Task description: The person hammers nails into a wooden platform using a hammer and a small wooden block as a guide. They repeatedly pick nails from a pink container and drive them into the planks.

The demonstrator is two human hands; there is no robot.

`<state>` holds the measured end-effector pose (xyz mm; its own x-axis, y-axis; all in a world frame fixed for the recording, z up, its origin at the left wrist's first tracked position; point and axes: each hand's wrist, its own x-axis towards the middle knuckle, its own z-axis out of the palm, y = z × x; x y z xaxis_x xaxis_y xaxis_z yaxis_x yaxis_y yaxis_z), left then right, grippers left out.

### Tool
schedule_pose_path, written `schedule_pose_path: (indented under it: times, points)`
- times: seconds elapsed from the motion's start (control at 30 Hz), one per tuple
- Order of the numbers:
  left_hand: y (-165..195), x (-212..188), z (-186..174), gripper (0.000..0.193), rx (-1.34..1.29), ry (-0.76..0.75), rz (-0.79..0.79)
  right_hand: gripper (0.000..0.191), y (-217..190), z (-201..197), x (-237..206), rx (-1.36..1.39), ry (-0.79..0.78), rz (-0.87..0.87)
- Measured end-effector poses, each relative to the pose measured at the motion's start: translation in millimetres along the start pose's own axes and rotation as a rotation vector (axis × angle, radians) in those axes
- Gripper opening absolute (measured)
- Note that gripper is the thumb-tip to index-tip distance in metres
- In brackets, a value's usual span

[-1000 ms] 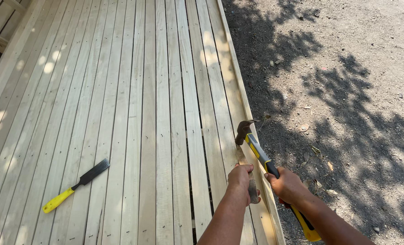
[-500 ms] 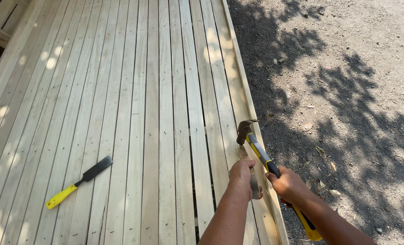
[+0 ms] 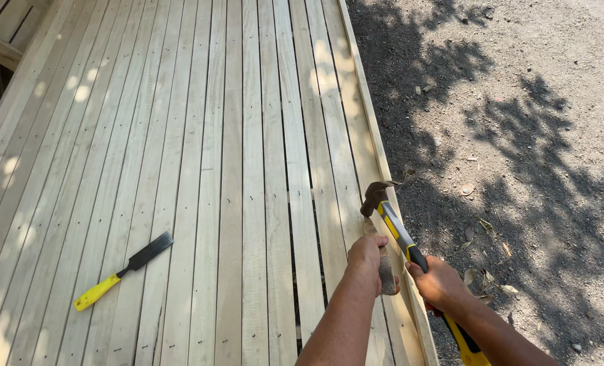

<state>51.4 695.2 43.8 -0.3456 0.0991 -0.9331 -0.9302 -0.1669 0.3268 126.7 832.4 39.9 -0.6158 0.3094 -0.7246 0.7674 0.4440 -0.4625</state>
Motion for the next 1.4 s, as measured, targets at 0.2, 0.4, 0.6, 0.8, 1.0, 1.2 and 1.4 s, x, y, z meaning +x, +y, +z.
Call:
schedule_pose_path:
  times: [0.2,0.4,0.6,0.8,1.0,1.2,1.4]
  points:
    - [12.5,-13.7,1.4,0.057,-0.002,-0.094,0.044,0.041,-3.0,5.5,12.5,-0.020,-0.069,0.035]
    - [-2.7,-47.0,14.0,0.097,0.345,0.119,0.457,0.031,-6.3,11.4,14.3,-0.089,-0.076,0.058]
    - [-12.2,-68.5,1.3,0.086,0.718,0.330,0.656,0.037,-0.3,6.3,6.4,-0.008,-0.048,0.016]
    - [2.8,-48.8,6.6,0.044,0.544,0.352,0.761,0.044,13.5,-3.5,-26.1,-0.066,0.148,-0.075]
    - [22.9,-24.3,7.9,0.016,0.475,0.364,0.816,0.034,33.7,-20.6,-48.1,-0.057,0.234,-0.248]
    - [26.9,-21.7,15.3,0.025,0.372,0.382,0.932,0.031,51.2,-16.6,-53.4,-0.018,0.203,-0.311]
    - [40.3,-31.1,6.0,0.022,0.487,0.337,0.762,0.025,36.1,-22.6,-48.5,-0.172,0.164,-0.349]
